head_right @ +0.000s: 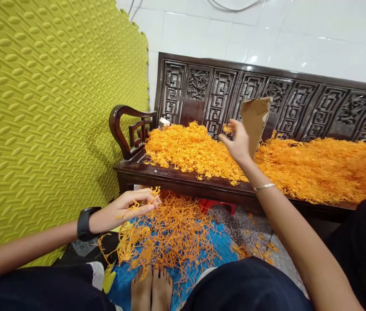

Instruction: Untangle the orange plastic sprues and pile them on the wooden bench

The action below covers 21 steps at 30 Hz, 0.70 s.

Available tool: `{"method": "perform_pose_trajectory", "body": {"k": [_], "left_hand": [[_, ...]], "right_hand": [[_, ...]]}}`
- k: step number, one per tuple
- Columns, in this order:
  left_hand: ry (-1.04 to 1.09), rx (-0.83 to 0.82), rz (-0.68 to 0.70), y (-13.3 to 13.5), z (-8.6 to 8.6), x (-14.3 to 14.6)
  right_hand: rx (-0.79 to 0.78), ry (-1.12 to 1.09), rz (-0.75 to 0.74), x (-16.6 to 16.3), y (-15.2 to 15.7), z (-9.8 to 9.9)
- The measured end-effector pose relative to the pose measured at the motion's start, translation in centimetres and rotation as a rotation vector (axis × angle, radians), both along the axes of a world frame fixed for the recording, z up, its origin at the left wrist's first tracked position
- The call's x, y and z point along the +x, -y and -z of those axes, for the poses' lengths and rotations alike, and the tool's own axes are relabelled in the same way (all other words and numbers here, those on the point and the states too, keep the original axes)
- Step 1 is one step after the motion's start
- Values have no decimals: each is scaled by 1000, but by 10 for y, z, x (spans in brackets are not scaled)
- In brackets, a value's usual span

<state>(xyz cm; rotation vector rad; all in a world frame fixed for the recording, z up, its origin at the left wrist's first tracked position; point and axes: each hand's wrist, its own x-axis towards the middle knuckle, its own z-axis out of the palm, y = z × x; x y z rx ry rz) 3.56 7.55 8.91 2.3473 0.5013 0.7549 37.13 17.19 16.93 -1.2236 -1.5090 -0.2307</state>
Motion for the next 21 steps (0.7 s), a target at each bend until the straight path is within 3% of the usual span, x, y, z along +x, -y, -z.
{"method": "perform_pose_trajectory", "body": {"k": [2,4,6,9,11,15,18,21], "left_hand": [[-46,76,10,3,-1,0],[-93,156,13,6,-3,0],[-127,208,11,8,-5,0],[-136,206,6,9,-8,0],[-119,182,9,9,-8,1],[-102,138,74,9,-8,1],[-139,124,125,9,-7,0],[-209,141,185,9,-5,0]], "right_hand": [[-271,67,-39,-7,-20,7],[-440,78,-135,-23,-21,20],[-583,79,-363,-48,-3,31],[-733,73,-847,-86,44,38],[-824,148,-1047,-105,74,37],[-854,289,-1061,-124,102,39],[-774,359,-991,-128,103,44],[-791,406,-994,-129,102,49]]}}
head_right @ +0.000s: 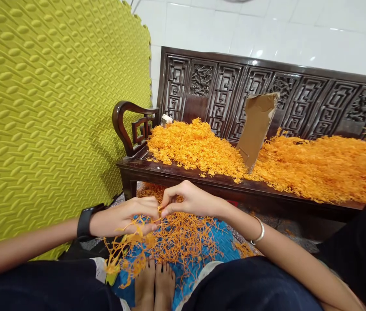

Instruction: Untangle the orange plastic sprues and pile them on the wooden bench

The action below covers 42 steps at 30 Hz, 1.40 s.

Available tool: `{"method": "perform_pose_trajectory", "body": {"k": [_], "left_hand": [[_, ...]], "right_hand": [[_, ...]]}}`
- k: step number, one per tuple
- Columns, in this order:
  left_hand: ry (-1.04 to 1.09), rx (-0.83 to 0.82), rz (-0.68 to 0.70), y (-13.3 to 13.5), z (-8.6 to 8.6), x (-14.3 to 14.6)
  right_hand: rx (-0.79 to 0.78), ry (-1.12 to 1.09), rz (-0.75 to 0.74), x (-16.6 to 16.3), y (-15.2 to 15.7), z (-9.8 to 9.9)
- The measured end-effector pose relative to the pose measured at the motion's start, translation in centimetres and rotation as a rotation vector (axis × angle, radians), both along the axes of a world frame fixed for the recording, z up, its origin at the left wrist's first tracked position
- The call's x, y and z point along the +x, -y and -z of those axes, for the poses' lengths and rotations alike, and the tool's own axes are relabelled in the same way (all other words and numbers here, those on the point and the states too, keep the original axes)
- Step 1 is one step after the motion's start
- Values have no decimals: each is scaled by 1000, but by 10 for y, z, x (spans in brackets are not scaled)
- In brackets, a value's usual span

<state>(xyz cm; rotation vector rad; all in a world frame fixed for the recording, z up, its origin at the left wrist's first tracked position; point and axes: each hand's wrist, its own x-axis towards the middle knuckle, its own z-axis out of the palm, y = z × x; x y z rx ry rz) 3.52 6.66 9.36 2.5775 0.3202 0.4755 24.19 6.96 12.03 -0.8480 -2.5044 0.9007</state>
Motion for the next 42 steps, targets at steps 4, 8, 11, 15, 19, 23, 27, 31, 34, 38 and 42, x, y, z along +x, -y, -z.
{"method": "perform_pose_trajectory", "body": {"k": [4,8,11,15,19,23,27,31,34,38,42], "left_hand": [[-8,42,27,1,1,0],[-29,14,54,2,0,1],[-38,-102,85,3,3,3],[-74,-208,86,2,7,-2],[-48,-304,-38,-5,1,-20],[49,-338,-152,-10,-2,-28],[124,-440,-194,-13,5,-20],[215,-559,-192,-15,12,-12],[272,-640,-166,-16,14,-10],[353,-718,-175,-17,13,-8],[392,-724,-190,-17,11,-4]], "right_hand": [[-127,-16,4,2,3,2],[-170,23,2,6,7,5],[-217,146,-111,6,9,9],[-212,258,-272,14,11,10],[-228,179,-109,39,10,11],[-271,40,131,55,-7,21],[-159,-76,356,63,-61,20],[193,-35,785,87,-129,4],[303,17,1006,115,-161,4],[364,120,1167,150,-169,26],[343,172,1093,170,-162,43]]}}
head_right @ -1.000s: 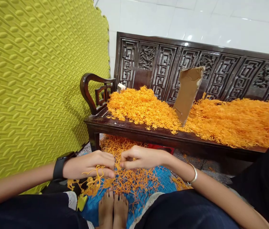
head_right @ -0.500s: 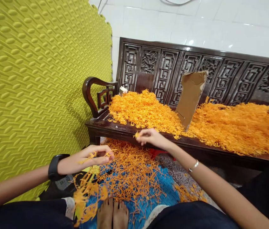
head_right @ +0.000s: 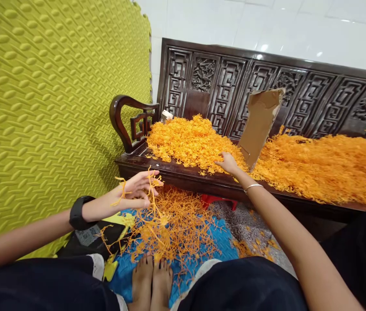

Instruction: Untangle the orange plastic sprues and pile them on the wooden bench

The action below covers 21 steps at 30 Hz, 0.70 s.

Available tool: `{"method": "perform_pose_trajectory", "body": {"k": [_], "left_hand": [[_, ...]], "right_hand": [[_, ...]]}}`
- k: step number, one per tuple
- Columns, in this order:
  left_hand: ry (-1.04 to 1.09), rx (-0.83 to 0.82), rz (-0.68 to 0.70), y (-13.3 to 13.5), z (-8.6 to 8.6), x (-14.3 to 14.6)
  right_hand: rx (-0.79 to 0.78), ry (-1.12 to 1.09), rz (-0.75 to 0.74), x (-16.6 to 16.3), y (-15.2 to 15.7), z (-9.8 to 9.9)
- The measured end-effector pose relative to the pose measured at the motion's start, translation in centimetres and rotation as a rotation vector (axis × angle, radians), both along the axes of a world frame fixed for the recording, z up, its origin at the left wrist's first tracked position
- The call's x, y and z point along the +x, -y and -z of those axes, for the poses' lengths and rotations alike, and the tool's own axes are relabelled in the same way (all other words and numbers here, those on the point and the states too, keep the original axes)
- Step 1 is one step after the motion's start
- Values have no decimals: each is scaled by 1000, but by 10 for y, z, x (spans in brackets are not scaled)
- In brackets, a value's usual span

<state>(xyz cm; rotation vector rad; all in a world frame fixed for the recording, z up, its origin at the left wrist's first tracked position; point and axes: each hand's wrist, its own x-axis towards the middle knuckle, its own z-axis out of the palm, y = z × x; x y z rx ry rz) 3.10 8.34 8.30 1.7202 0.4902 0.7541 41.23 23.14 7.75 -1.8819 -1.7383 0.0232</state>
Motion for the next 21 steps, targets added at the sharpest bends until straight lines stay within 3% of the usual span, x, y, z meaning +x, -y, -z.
{"method": "perform_pose_trajectory", "body": {"k": [5,10,12,16,18,21], "left_hand": [[-40,20,18,4,-3,4],[-60,147,-61,3,0,4],[-82,206,-99,1,2,3],[-125,355,-151,-2,4,4],[-148,430,-159,-2,4,4],[-185,524,-156,0,4,5]], "right_hand": [[-40,-38,-128,-5,7,-1],[-57,-129,-270,-49,28,-17],[-135,-189,-447,-78,50,-26],[-405,-389,-997,-136,110,-37],[-467,-398,-1078,-156,135,-36],[-443,-384,-1067,-171,151,-29]]}}
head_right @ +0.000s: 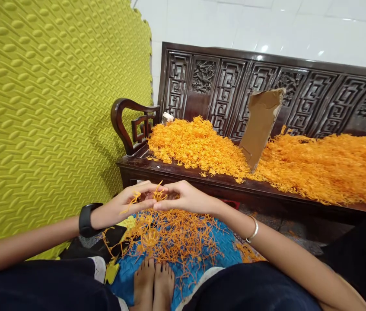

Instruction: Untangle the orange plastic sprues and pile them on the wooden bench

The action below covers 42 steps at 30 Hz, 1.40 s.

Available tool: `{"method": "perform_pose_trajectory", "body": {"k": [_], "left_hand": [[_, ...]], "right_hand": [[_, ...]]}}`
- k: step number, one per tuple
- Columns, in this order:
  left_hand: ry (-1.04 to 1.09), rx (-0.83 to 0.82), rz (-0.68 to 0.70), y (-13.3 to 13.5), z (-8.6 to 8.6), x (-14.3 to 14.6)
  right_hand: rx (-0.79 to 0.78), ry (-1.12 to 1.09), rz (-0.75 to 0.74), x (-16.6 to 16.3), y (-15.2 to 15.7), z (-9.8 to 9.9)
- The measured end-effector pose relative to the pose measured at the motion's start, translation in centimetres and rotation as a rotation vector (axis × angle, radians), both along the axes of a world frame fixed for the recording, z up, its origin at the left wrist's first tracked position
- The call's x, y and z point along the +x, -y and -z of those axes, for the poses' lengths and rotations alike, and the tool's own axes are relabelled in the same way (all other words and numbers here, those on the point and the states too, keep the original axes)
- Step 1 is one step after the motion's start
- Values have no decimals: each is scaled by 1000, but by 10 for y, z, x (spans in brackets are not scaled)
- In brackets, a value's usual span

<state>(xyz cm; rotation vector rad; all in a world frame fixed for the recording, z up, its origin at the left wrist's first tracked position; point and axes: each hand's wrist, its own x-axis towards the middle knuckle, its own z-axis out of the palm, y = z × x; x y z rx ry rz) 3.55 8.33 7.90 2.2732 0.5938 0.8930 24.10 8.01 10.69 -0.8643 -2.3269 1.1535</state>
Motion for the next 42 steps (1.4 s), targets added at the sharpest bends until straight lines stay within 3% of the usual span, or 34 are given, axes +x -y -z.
{"method": "perform_pose_trajectory", "body": {"k": [6,8,12,17,20,24,26,30,36,42], "left_hand": [[-40,121,-29,8,-4,0],[-6,41,-41,12,-6,1],[139,-277,38,13,-12,-1],[264,-448,74,3,-14,-16],[287,-473,55,-1,-13,-21],[335,-534,74,-2,-10,-15],[353,-559,86,-3,-9,-11],[407,-564,52,-4,-8,-7],[477,-572,2,-1,-13,-3],[472,-579,24,0,-12,1]], "right_hand": [[23,-76,28,2,-1,7],[8,-59,23,5,0,5],[-59,-38,18,14,2,3],[-79,-90,195,38,-11,16],[122,3,331,59,-32,19],[703,376,768,98,-81,5],[824,528,913,122,-107,-2],[729,691,996,161,-141,10],[646,855,951,181,-136,48],[628,859,962,187,-133,50]]}}
